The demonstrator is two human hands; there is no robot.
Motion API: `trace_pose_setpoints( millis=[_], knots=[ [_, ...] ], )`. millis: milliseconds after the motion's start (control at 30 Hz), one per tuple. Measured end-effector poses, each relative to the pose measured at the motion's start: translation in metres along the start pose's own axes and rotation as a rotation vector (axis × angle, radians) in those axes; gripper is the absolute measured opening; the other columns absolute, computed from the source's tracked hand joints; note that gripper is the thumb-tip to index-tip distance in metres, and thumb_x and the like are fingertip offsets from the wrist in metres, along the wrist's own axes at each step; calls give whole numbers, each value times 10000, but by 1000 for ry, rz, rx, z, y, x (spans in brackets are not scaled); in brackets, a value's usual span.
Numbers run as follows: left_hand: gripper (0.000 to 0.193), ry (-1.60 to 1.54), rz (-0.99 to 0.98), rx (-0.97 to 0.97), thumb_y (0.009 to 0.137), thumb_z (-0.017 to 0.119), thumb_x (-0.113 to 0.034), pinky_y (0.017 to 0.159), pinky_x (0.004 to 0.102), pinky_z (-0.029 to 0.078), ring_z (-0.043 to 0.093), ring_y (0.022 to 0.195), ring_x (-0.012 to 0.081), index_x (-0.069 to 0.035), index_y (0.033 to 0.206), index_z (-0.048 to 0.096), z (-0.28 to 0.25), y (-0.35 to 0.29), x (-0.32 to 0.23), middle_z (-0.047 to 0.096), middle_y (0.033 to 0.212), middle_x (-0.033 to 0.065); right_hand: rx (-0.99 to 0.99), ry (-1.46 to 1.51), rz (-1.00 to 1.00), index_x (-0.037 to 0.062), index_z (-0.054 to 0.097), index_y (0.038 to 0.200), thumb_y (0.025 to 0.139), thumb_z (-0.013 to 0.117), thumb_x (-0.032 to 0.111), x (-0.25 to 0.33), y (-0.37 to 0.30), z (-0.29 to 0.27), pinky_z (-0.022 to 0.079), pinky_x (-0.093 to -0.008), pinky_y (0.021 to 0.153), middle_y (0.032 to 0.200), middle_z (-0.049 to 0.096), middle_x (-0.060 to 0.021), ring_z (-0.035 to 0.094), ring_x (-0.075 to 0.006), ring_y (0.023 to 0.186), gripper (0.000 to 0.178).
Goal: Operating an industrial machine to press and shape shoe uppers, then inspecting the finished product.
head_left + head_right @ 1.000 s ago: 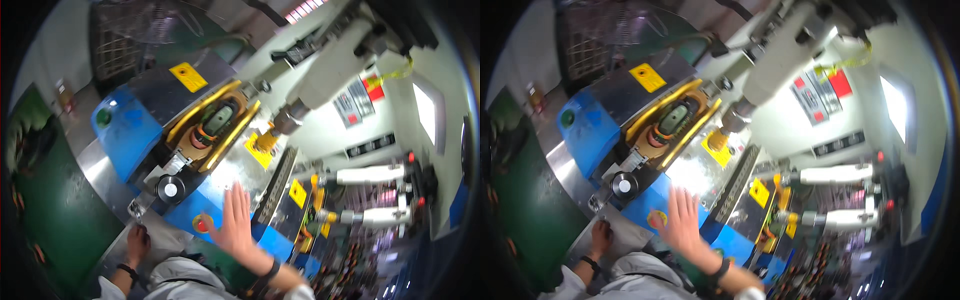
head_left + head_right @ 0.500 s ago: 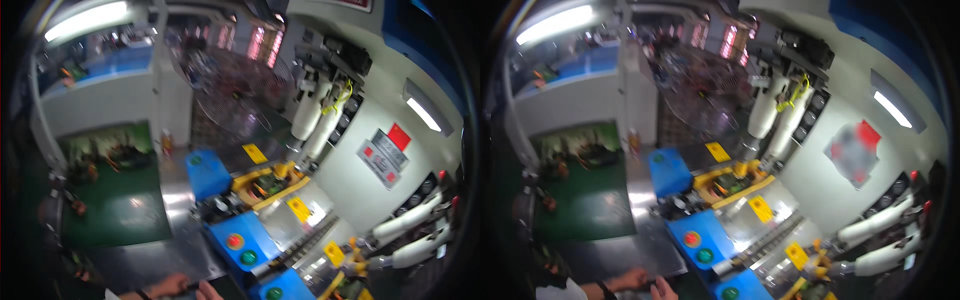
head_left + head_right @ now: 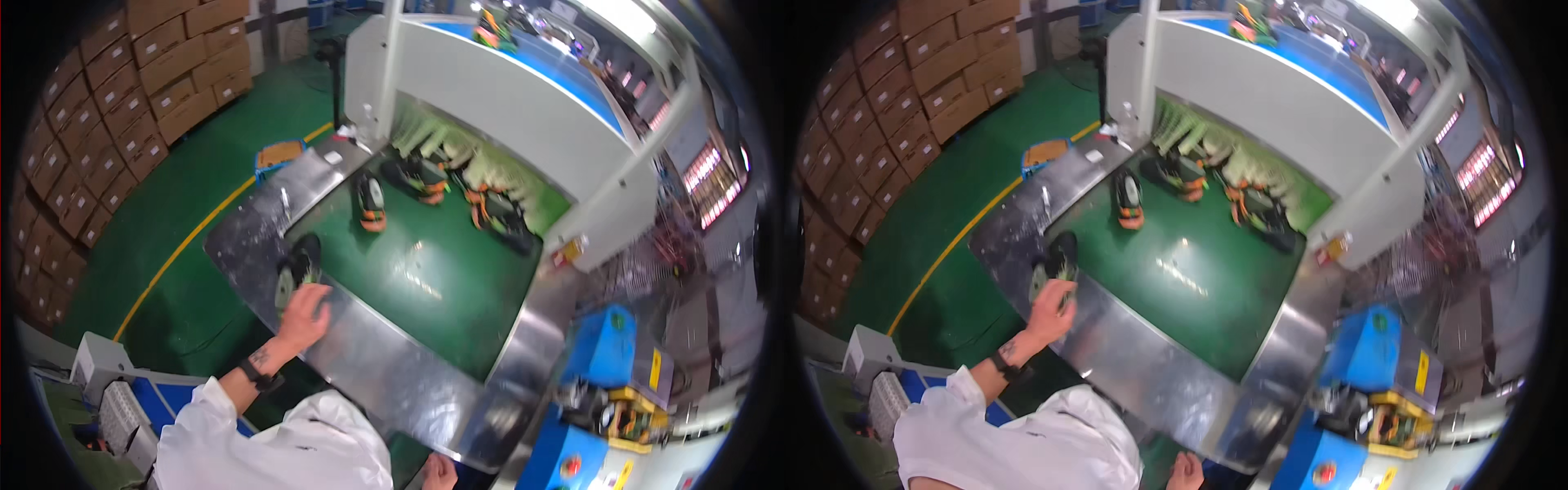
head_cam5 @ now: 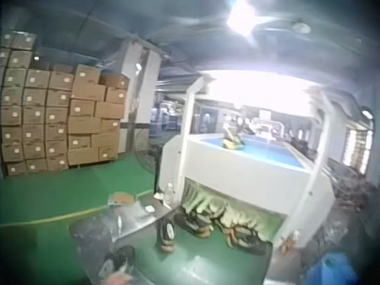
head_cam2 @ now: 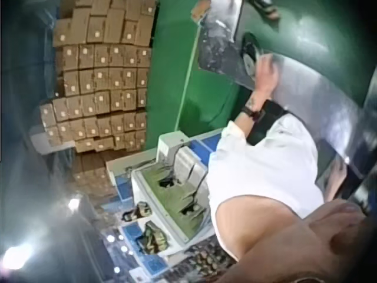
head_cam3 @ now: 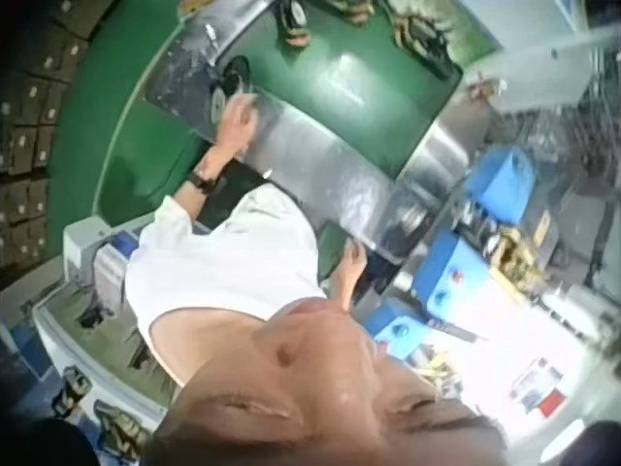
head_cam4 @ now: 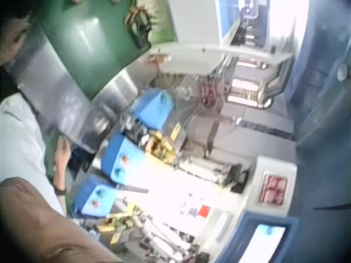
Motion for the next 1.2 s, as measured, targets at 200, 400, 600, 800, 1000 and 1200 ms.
trace_pose_setpoints(
  millis=[200,400,600,800,1000,1200],
  knots=[
    [543,211,-430,47,728,701,-88,931,425,449,541,1070,370,7,1225,504,2,41,147,529,1160,204,361,-25,-257,-55,438,1346,811,639,40,227,124,170,387,-405,1056,1358,502,-210,480,-298,1273,579],
    [294,133,-623,138,725,696,-25,795,377,528,642,882,336,-7,1007,615,16,45,166,625,1005,171,706,-291,-361,-108,162,1454,755,745,297,393,271,444,266,-410,1143,1503,243,-305,239,-391,1420,996],
    [271,44,-617,143,706,698,6,825,348,524,655,925,290,-26,964,623,42,65,149,637,1009,158,604,-534,-505,-58,409,1295,704,612,95,433,391,562,492,-472,883,1086,619,-309,610,-452,1015,644],
    [301,30,-648,210,729,676,-10,850,413,513,623,943,355,-8,1024,616,25,37,184,612,1037,193,849,43,-223,3,514,1241,687,681,55,382,351,472,487,-348,895,1068,643,-77,588,-192,958,581],
    [773,-347,-317,203,824,690,-270,1126,475,245,345,1342,395,-9,1434,295,38,122,89,378,1433,245,584,732,134,8,383,1414,660,663,-20,299,175,206,392,-390,1074,1367,497,-120,493,-244,1257,804],
    [1056,-1540,-504,948,762,744,-400,1171,446,215,232,1435,306,-44,1519,100,152,101,-108,166,1556,204,353,231,-613,15,413,1378,695,733,53,368,56,120,405,-355,1035,1328,537,-155,530,-234,1220,755]
  ],
)
Point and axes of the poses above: each hand's wrist, its own y-axis towards the middle knuckle, its own z-axis out of the palm, x = y × z, the point moved 10 cm from there along y, towards the middle knuckle
